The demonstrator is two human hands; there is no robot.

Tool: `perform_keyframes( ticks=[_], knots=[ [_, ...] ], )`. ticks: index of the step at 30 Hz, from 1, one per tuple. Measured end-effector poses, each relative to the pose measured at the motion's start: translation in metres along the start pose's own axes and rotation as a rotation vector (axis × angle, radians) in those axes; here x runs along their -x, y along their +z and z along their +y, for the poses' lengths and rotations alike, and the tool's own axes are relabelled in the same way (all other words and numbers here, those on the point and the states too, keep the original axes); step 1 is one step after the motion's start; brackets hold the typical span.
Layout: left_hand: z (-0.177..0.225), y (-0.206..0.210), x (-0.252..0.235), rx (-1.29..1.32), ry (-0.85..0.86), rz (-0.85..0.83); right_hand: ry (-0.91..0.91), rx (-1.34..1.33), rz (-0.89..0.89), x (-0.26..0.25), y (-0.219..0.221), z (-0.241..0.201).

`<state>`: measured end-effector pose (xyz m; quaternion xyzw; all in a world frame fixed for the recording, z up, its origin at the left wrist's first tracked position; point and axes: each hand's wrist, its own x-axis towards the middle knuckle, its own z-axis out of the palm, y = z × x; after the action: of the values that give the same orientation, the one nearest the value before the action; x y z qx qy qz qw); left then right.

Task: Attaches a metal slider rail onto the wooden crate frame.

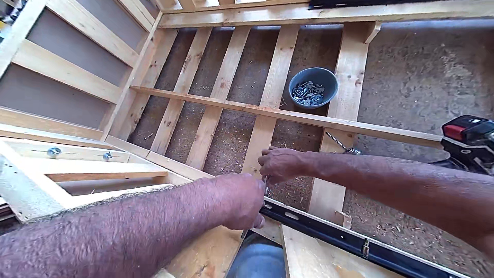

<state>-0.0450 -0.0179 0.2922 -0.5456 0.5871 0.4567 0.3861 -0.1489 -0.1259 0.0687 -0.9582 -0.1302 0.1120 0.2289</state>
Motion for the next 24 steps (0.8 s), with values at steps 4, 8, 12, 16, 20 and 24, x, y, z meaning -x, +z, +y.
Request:
perform_keyframes(
  ticks=[4, 8, 12, 16, 20, 24],
  knots=[
    [-0.014, 0.006, -0.012, 0.126, 0.001, -0.092, 0.009, 0.048, 0.027, 0.006, 0.025, -0.019],
    [-0.017, 0.007, -0.016, 0.229, -0.042, -0.225, 0.237, -0.068, 0.020, 0.020, 0.040, -0.014],
    [-0.011, 0.005, -0.017, 0.208, -0.050, -0.275, 0.375, -0.225, 0.044, 0.040, 0.035, -0.010],
    [-0.008, 0.004, -0.018, 0.162, -0.015, -0.270, 0.414, -0.372, 0.076, 0.051, 0.037, -0.014],
    [-0.015, 0.006, -0.021, 0.208, 0.008, -0.294, 0.417, -0.439, 0.109, 0.048, 0.043, -0.017],
    [-0.017, 0.009, -0.022, 0.287, 0.018, -0.292, 0.491, -0.522, 0.112, 0.046, 0.045, -0.027]
  ],
)
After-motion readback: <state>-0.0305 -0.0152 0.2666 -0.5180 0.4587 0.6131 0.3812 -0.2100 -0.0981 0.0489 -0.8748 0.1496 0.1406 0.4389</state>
